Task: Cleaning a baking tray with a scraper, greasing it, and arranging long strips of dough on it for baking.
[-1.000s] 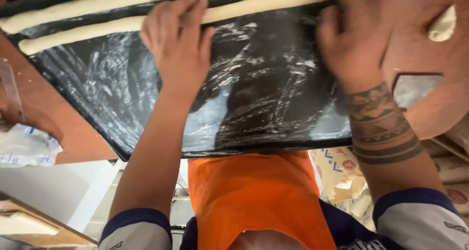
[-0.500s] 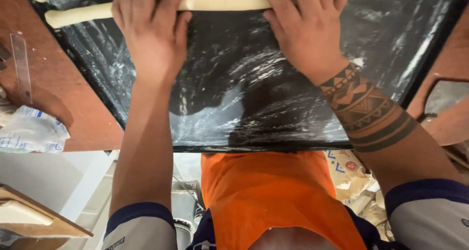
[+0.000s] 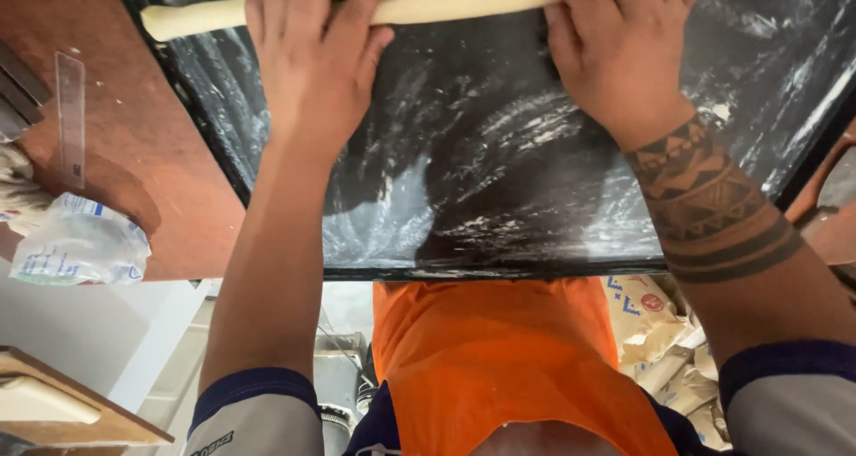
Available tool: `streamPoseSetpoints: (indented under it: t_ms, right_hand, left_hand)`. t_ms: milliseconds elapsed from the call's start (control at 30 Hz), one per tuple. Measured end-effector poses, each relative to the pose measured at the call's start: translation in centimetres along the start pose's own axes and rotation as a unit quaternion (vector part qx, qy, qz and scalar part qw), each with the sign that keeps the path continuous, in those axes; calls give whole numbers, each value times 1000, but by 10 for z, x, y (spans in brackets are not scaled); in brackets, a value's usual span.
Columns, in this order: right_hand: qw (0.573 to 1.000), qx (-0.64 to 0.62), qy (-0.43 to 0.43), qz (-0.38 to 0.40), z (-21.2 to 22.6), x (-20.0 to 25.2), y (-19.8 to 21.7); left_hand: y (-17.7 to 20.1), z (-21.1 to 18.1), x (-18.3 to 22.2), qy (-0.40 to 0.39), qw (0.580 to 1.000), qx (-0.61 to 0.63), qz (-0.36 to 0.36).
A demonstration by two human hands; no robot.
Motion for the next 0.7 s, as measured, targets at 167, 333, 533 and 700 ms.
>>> streamPoseSetpoints:
  t_ms: [167,333,533,700]
  right_hand:
    - [998,19,-62,7,11,-1,-12]
    - [998,-21,-63,16,31,-22,-29]
    - [999,-7,-25,-43,36,-29,-40]
    - [999,0,-13,-36,40,-35,-41]
  left_hand:
    - [-4,18,2,-11,999,-10,-42]
    - [3,28,6,3,999,-31,-36]
    - [5,48,21,5,994,-21,-104]
    - [11,65,28,-7,997,-8,-78]
Point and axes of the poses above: each hand's wrist, its own x-axis away from the middle knuckle, its own y-axis out of the back of the hand, z = x × y, the point moved 3 cm from there along -x, towards the middle knuckle, and after that the axes turned 15 degrees about -x, right-handed, at the moved point
